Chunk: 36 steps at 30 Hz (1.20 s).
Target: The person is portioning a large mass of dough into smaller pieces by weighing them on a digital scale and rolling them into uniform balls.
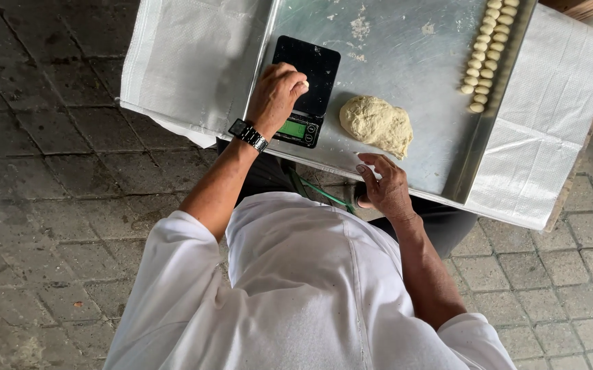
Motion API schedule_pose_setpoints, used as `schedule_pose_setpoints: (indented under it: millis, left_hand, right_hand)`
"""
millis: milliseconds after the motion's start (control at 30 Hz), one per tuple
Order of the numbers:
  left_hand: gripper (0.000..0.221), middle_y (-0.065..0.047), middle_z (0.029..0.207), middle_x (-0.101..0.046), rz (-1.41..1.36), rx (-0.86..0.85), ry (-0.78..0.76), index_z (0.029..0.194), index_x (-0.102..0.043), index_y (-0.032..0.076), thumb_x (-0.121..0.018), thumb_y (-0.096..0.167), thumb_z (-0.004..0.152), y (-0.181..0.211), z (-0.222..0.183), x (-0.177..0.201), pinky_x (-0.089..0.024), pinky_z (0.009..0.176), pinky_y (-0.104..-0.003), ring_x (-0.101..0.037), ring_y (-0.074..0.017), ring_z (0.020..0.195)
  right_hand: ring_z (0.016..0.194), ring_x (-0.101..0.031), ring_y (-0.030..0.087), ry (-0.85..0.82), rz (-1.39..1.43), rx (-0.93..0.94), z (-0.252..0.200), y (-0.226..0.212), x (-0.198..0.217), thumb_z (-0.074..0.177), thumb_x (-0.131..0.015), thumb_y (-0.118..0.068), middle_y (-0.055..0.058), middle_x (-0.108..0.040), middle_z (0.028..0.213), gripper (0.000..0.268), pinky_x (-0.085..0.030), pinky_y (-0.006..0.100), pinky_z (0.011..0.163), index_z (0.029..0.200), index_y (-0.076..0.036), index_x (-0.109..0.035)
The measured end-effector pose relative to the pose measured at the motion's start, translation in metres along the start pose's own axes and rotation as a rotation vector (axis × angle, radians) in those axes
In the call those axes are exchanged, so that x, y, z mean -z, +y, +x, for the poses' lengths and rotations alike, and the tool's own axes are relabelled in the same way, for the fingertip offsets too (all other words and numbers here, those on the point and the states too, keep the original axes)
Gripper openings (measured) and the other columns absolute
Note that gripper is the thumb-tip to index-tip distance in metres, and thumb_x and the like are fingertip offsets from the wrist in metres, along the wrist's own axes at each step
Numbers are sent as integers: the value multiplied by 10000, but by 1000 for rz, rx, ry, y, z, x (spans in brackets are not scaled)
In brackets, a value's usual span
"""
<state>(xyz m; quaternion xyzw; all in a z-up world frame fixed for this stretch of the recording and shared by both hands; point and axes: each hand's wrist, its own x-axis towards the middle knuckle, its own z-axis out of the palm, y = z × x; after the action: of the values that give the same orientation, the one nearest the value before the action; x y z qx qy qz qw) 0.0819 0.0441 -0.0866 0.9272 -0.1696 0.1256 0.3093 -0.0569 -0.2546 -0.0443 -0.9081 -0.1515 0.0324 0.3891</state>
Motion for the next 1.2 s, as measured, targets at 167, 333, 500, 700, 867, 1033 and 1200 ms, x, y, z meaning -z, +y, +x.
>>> schedule_pose_setpoints:
  millis: [167, 333, 500, 700, 867, 1033, 1200]
  left_hand:
    - [224, -19, 1193, -631, 146, -34, -6, 1138, -757, 126, -773, 216, 934, -6, 8, -7, -539, 876, -380, -532, -256, 1101]
    - [322, -30, 1375, -569, 168, 10, 50, 1309, -671, 210, -578, 386, 1057, -24, 12, -15, -477, 892, -420, -486, -269, 1217]
    - [465, -31, 1352, -603, 14, 135, 172, 1332, -666, 161, -405, 467, 1097, -30, 7, 18, -485, 982, -463, -518, -241, 1257]
    - [391, -96, 1319, -615, -19, 134, 174, 1308, -675, 78, -491, 355, 1102, -41, -14, 27, -523, 985, -418, -522, -272, 1225]
    - [321, -89, 1331, -606, -104, 161, 179, 1309, -668, 60, -547, 264, 1092, -33, -18, 36, -521, 1031, -417, -516, -281, 1245]
    - [330, -95, 1337, -602, -114, 174, 167, 1310, -667, 52, -538, 266, 1094, -27, -18, 37, -518, 1043, -417, -507, -282, 1262]
    - [391, -90, 1328, -603, -121, 168, 167, 1300, -681, 55, -492, 335, 1103, -25, -16, 33, -519, 1036, -429, -513, -283, 1257]
  right_hand:
    - [872, -732, 247, 17, 36, -7, -2, 4, -3, 1071, -581, -206, 129, -742, 1152, 254, -574, 355, 687, 1185, -9, -694]
    - [914, -744, 264, 38, 17, -38, -1, 9, -4, 1098, -508, -294, 91, -752, 1164, 331, -581, 371, 722, 1231, -47, -683]
    - [857, -752, 208, 110, 10, -69, -2, 15, -7, 1078, -583, -205, 80, -773, 1056, 231, -578, 331, 755, 1208, -57, -704]
    - [889, -754, 187, 122, 13, -118, -2, 19, -8, 1055, -601, -172, 67, -778, 1011, 215, -585, 323, 791, 1201, -61, -713]
    - [876, -757, 184, 124, -1, -117, -2, 21, -8, 1046, -608, -159, 64, -780, 996, 205, -582, 325, 788, 1194, -67, -715]
    - [880, -756, 184, 129, -3, -108, -2, 22, -9, 1047, -606, -158, 54, -778, 978, 198, -577, 326, 791, 1191, -75, -712]
    - [878, -762, 182, 135, 5, -117, -3, 21, -9, 1044, -612, -158, 59, -780, 983, 198, -578, 320, 786, 1189, -74, -717]
